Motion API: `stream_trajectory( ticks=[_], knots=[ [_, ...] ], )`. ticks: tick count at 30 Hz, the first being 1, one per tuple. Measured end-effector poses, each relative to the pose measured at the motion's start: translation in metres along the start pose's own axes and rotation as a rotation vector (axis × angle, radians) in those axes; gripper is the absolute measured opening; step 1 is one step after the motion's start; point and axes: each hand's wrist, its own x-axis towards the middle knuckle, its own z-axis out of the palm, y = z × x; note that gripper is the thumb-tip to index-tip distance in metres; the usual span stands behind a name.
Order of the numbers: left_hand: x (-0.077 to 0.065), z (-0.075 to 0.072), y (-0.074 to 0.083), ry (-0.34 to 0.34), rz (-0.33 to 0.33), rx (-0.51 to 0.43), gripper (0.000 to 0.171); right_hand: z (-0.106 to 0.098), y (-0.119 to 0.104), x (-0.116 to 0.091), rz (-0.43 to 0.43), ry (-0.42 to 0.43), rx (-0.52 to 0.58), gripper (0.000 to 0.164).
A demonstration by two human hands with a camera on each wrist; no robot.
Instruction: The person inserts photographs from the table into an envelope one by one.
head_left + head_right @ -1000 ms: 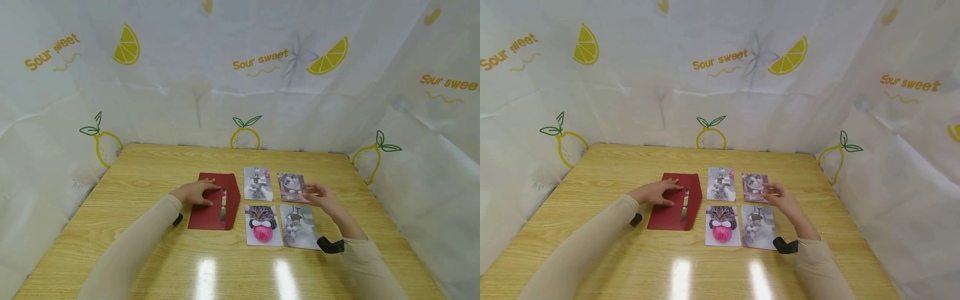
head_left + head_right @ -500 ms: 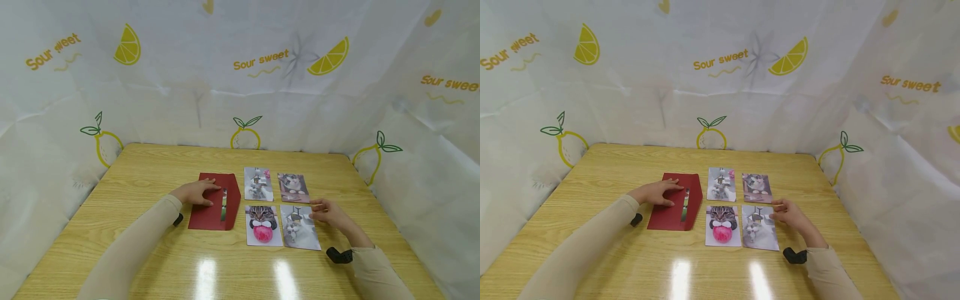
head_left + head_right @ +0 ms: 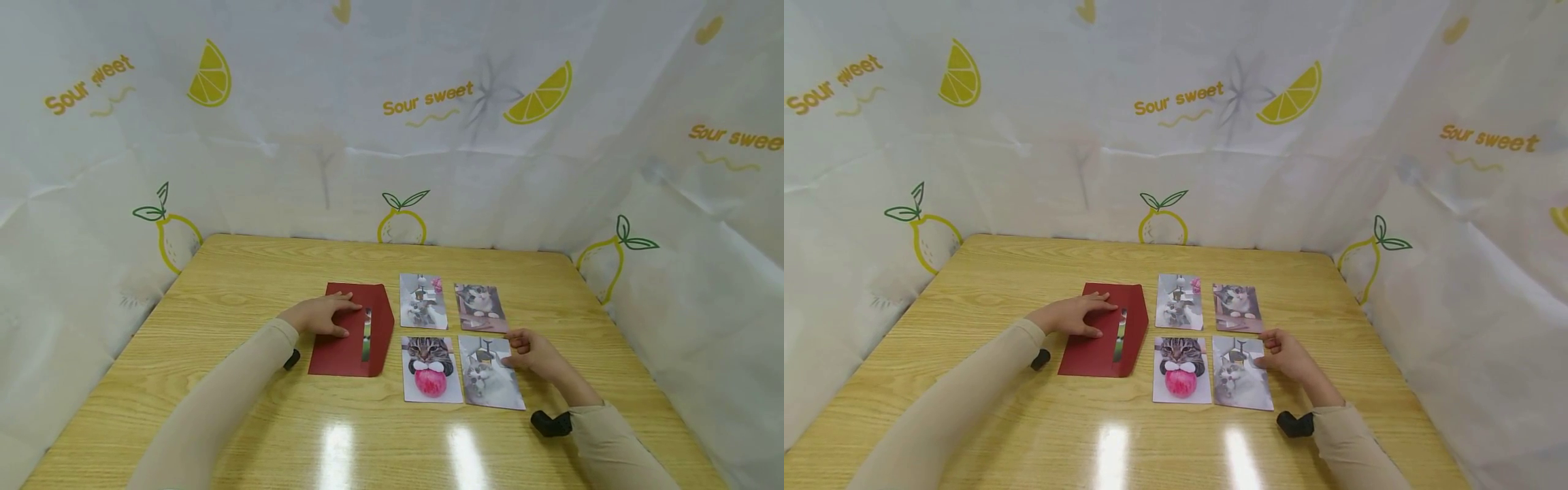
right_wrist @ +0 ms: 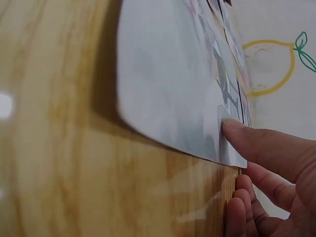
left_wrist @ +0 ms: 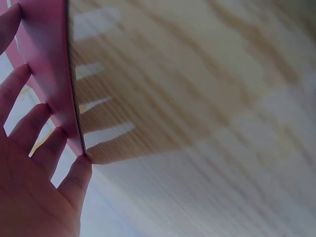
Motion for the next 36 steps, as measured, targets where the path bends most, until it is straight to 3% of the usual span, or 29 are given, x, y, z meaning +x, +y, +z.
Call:
stream_trajectory(
  ticks=[12,29,36],
  knots=[
    [-0.001,0.000,0.003,0.000,-0.009,-0.018,0.063,0.003,-0.002,0.000,0.025,0.033,-0.036,0.053],
    [0.000,-0.001,0.001,0.004,0.015,-0.005,0.062,0.001,-0.010,-0.010,-0.032,0.098,0.095,0.043],
    [-0.001,0.000,0.000,0.007,0.020,0.000,0.062,-0.008,-0.023,-0.014,-0.044,0.101,0.179,0.050]
  ],
)
